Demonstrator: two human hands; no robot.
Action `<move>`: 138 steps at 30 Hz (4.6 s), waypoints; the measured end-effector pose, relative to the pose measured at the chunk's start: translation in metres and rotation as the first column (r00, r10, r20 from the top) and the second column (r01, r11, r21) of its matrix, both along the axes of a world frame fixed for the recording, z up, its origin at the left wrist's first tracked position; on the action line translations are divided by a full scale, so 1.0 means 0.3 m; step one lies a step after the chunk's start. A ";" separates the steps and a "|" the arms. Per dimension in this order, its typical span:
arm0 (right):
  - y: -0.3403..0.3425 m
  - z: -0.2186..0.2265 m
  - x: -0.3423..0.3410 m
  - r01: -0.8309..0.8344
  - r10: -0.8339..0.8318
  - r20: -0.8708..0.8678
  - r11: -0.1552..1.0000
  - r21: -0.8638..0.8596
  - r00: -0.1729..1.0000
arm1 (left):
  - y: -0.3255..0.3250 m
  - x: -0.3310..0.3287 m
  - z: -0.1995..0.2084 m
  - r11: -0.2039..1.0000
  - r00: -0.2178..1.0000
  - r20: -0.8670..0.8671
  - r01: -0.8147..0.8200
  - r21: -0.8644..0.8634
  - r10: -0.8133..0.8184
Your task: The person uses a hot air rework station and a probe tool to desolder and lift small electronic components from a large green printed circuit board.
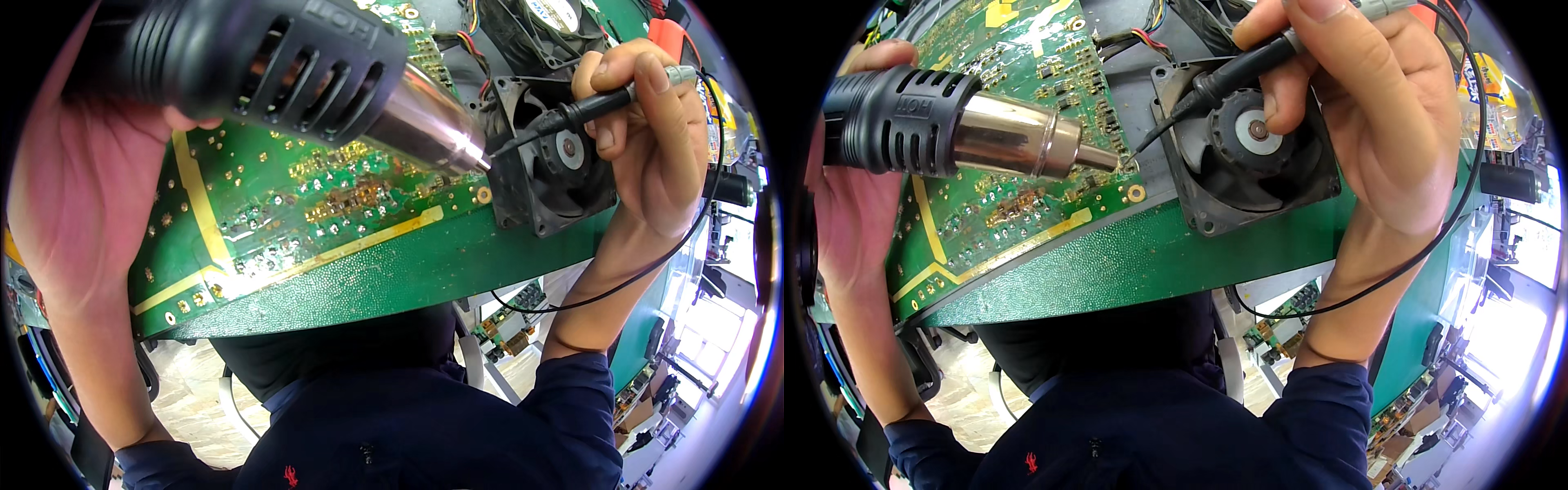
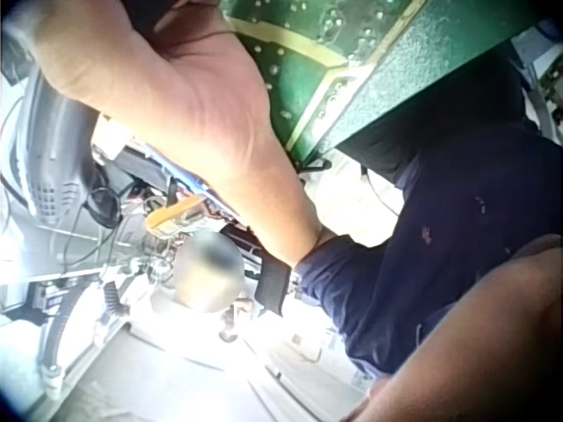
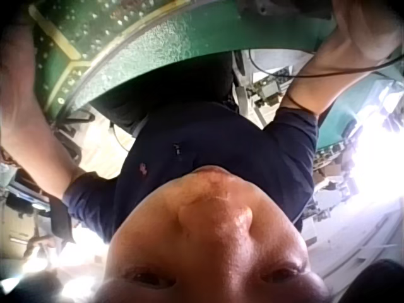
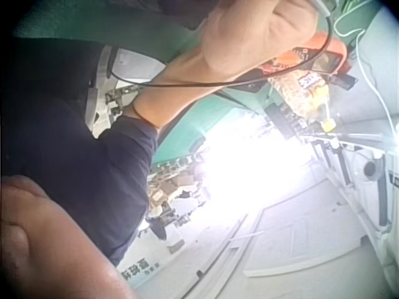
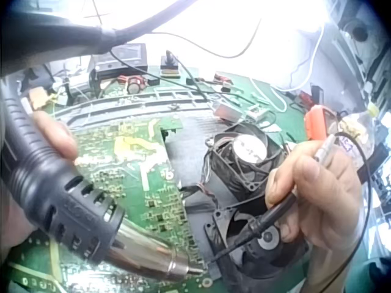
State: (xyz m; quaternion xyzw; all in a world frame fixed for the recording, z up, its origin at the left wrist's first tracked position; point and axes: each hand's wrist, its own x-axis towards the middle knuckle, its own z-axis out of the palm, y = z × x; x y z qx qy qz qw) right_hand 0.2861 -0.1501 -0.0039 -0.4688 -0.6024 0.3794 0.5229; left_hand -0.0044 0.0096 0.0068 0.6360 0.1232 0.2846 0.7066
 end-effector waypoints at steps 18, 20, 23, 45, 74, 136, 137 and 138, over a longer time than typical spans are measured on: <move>-0.005 -0.004 -0.003 0.036 -0.036 0.009 0.999 -0.028 0.999 | -0.003 0.006 -0.022 0.999 0.999 0.030 0.019 -0.048 -0.017; -0.003 -0.005 -0.006 0.026 -0.026 0.001 0.999 -0.026 1.000 | -0.004 0.004 -0.016 0.997 0.999 0.026 0.044 -0.058 -0.043; -0.003 0.000 -0.005 0.021 -0.021 0.008 0.999 -0.033 1.000 | -0.010 0.000 -0.019 0.999 1.000 0.021 -0.012 -0.053 0.013; 0.003 -0.004 -0.007 0.035 -0.035 0.002 0.999 -0.024 0.999 | 0.000 0.006 -0.006 0.975 0.998 -0.058 0.018 0.223 -0.006; 0.007 0.000 -0.012 0.029 -0.029 0.005 1.000 -0.010 1.000 | 0.011 0.000 0.002 0.973 0.998 -0.052 0.031 0.229 -0.020; 0.005 0.000 -0.027 0.111 -0.112 -0.016 0.994 -0.006 0.994 | -0.027 0.013 -0.020 0.990 0.998 -0.055 0.001 0.144 0.007; 0.004 0.002 -0.030 0.123 -0.123 -0.014 0.992 -0.013 0.992 | -0.027 0.012 -0.019 0.989 0.998 -0.058 0.000 0.149 0.009; 0.004 0.003 -0.027 0.107 -0.107 -0.005 0.994 -0.010 0.994 | -0.027 0.012 -0.021 0.988 0.998 -0.059 0.000 0.151 0.009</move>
